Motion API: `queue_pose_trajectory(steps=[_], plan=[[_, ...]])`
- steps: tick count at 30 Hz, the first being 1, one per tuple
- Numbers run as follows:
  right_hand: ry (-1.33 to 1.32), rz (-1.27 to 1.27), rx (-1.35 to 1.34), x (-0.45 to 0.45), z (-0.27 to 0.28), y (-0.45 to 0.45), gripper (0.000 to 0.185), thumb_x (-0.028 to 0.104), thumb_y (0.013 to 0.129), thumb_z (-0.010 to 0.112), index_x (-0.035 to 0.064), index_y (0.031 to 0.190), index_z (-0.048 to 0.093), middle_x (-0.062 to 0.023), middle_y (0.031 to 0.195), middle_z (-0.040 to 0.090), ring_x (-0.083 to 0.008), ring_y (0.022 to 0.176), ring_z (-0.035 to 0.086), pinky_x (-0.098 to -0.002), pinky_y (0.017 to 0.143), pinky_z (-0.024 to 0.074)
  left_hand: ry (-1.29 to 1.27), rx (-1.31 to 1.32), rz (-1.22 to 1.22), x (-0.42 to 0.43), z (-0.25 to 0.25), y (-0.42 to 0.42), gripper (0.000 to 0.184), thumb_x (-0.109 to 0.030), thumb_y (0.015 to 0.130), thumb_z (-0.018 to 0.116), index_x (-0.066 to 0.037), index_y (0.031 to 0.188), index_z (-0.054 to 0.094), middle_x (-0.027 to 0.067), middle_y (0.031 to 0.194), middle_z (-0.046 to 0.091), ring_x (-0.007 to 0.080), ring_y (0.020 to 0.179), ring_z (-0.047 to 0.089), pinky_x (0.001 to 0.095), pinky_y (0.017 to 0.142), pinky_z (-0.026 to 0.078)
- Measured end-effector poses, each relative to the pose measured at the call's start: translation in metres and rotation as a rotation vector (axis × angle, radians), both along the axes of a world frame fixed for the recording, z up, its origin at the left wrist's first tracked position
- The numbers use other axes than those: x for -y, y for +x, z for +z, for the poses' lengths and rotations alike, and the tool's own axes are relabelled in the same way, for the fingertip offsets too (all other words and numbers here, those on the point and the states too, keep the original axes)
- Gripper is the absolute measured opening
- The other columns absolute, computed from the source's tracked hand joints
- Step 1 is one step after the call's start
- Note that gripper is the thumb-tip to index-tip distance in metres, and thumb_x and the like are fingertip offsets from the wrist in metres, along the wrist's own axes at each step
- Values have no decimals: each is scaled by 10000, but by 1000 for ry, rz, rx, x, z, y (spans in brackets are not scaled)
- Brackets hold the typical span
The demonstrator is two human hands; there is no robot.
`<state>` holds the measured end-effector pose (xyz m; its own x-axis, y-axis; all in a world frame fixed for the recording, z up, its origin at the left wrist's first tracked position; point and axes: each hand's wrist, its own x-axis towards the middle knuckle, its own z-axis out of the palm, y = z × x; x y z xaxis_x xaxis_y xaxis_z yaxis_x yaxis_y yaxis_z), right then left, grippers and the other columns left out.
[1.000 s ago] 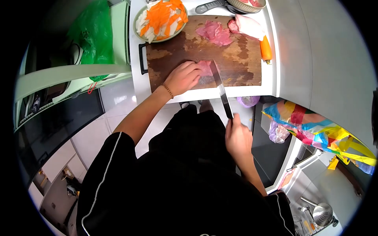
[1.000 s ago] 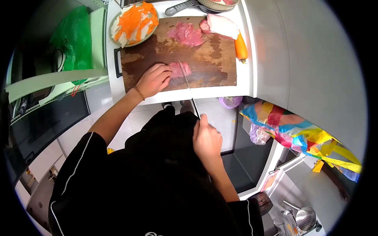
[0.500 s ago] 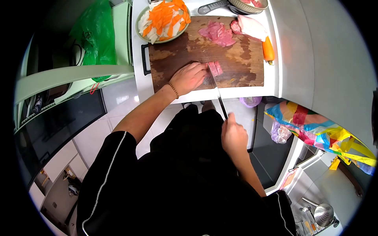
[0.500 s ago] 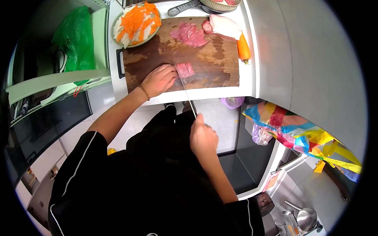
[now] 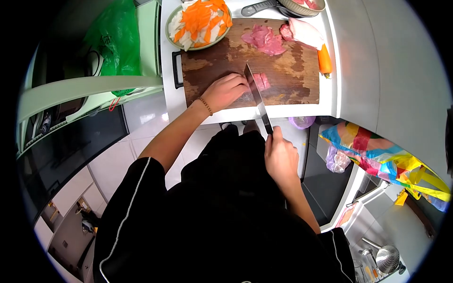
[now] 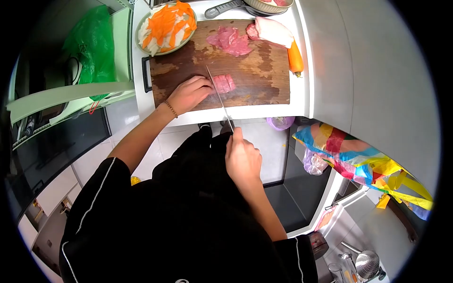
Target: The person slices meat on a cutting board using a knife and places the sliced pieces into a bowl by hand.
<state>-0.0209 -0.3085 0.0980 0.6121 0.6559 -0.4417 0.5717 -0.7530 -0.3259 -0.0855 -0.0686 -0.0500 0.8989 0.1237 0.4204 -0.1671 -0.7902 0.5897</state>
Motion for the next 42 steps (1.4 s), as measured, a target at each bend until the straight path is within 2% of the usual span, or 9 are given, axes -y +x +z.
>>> queue_pose_trajectory(steps=[10, 12, 17, 22, 23, 27, 32, 35, 42], plan=[[-28, -35, -32, -8, -15, -9, 140, 177, 1025, 552, 49, 1044, 498, -213, 767, 711, -471, 713, 700, -605, 650, 547, 47, -34, -2, -3, -5, 1, 130, -34, 842, 741, -39, 966, 702, 79, 1010, 659, 286, 1028, 642, 393, 898, 563], [-25, -34, -25, 15, -15, -14, 153, 170, 1019, 573, 36, 1075, 526, -218, 712, 686, -472, 690, 690, -592, 628, 541, 59, -25, 6, -2, -4, 1, 130, -23, 835, 744, -38, 958, 703, 80, 1024, 665, 290, 1019, 647, 393, 890, 567], [-142, -14, -11, 70, 15, -20, 156, 170, 1013, 593, 40, 1090, 559, -210, 696, 677, -464, 688, 686, -575, 620, 537, -1, 33, 39, -2, -5, -1, 131, -21, 841, 747, -31, 966, 709, 86, 1061, 678, 288, 1010, 661, 385, 882, 572], [-53, -71, -32, 42, 28, -9, 144, 170, 1014, 596, 44, 1075, 562, -222, 721, 683, -478, 687, 675, -583, 619, 531, -97, -29, 170, -4, -4, -20, 135, -37, 843, 743, -39, 973, 710, 80, 1062, 682, 276, 1033, 664, 373, 901, 570], [10, -15, 29, 37, 18, -7, 127, 171, 1026, 564, 54, 1026, 514, -182, 706, 686, -450, 646, 682, -570, 581, 538, -96, -20, 146, -5, 0, -21, 137, -24, 844, 733, -42, 976, 701, 78, 1068, 679, 278, 1037, 661, 370, 905, 570], [53, -9, -14, 3, -4, -4, 150, 145, 1015, 587, 24, 1064, 513, -233, 708, 678, -488, 665, 669, -590, 593, 526, 35, -8, 24, -5, 2, -15, 169, -1, 836, 746, -22, 998, 702, 95, 1062, 668, 292, 1028, 656, 376, 884, 571], [65, 10, 5, -6, -10, -12, 150, 152, 1020, 579, 22, 1057, 514, -247, 677, 666, -488, 643, 670, -588, 575, 530, 65, -8, 0, -6, -2, -14, 123, -60, 855, 720, -43, 973, 692, 71, 1045, 661, 273, 1026, 631, 377, 907, 558], [44, 0, 7, -7, -14, -15, 162, 163, 1023, 576, 20, 1069, 517, -245, 680, 669, -486, 650, 674, -595, 585, 530, 57, 11, 6, -5, -3, -13, 145, -7, 833, 734, -34, 969, 694, 76, 1010, 658, 288, 998, 644, 384, 876, 569], [-68, -22, -36, 36, -11, -22, 162, 174, 1016, 580, 37, 1092, 538, -224, 708, 685, -473, 693, 683, -597, 633, 530, 43, 10, 12, -5, -1, -11, 114, 1, 833, 731, -21, 937, 691, 93, 986, 658, 296, 1000, 649, 384, 875, 567]])
